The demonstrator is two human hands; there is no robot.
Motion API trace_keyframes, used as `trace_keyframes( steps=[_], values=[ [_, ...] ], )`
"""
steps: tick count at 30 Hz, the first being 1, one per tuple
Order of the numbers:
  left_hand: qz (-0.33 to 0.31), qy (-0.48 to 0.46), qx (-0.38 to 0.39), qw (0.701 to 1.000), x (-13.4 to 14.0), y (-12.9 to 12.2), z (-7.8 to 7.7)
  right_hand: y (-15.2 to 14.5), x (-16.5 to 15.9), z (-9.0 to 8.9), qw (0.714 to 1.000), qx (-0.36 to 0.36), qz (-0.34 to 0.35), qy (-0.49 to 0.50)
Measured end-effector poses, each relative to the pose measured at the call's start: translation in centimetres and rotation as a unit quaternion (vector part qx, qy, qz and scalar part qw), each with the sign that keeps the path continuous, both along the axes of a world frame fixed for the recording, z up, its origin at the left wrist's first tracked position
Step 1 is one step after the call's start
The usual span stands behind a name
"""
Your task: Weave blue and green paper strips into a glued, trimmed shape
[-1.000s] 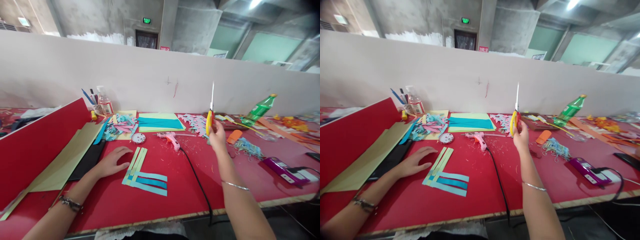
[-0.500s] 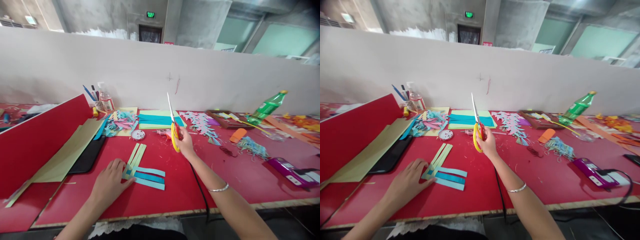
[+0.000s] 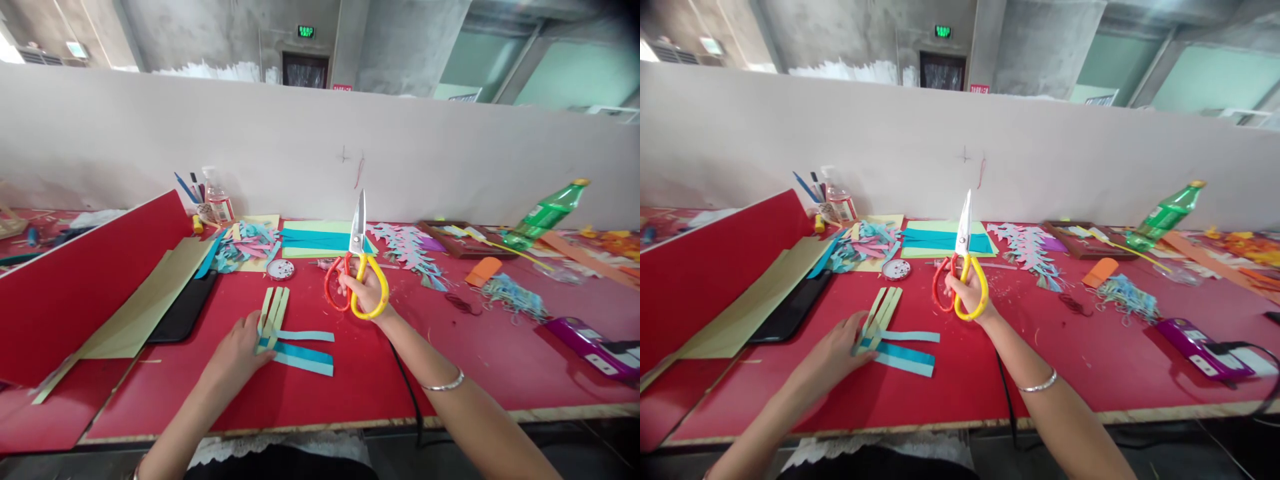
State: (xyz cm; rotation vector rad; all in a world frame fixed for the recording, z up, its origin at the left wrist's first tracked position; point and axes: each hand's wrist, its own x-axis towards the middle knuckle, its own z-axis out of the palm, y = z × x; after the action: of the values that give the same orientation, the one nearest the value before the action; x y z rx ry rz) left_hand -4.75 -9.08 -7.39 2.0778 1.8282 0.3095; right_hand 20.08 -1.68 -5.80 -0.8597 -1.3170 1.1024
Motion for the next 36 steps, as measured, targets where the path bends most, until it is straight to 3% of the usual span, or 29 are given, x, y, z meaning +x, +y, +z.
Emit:
trace_keyframes(
  steps=[4,8,12,16,18,21,23,26,29,32,36],
  values=[
    [-0.023,-0.008,0.036,0.999,-0.3,0.0,0.0,-0.1,0.2,0.2,1.000,0.003,-0.009,-0.028],
    [0.007,-0.045,0.100,0.994,-0.9,0.7,0.1,0.4,0.3,-0.1,0.998,0.004,-0.032,-0.052],
    [0.037,-0.090,0.183,0.978,-2.0,2.5,2.8,0.8,0.4,-0.9,0.994,0.015,-0.049,-0.096],
    [0.055,-0.206,0.191,0.958,-3.3,5.1,6.5,0.7,0.4,-1.2,0.989,0.027,-0.090,-0.117],
    [0.071,-0.265,0.177,0.945,-3.4,6.5,7.2,0.4,0.6,-0.8,0.987,0.025,-0.099,-0.127],
    [0.053,-0.384,0.121,0.914,-3.1,8.4,6.2,-0.3,0.7,0.0,0.985,0.027,-0.090,-0.146],
    [0.044,-0.497,0.058,0.865,-2.9,9.4,4.6,-0.8,0.6,0.5,0.984,0.030,-0.060,-0.166],
    [0.098,-0.607,0.002,0.788,-2.8,10.3,2.3,-1.5,0.1,0.9,0.973,0.033,-0.027,-0.227],
    [0.120,-0.625,-0.005,0.771,-2.8,10.1,1.3,-2.0,-0.7,0.8,0.963,0.020,-0.017,-0.267],
    [0.119,-0.639,-0.003,0.760,-2.6,9.5,1.3,-2.2,-0.8,0.5,0.958,0.018,0.002,-0.286],
    [0.068,-0.653,0.010,0.755,-1.9,8.6,1.9,-2.1,-0.1,0.4,0.932,0.107,0.008,-0.347]
  ],
)
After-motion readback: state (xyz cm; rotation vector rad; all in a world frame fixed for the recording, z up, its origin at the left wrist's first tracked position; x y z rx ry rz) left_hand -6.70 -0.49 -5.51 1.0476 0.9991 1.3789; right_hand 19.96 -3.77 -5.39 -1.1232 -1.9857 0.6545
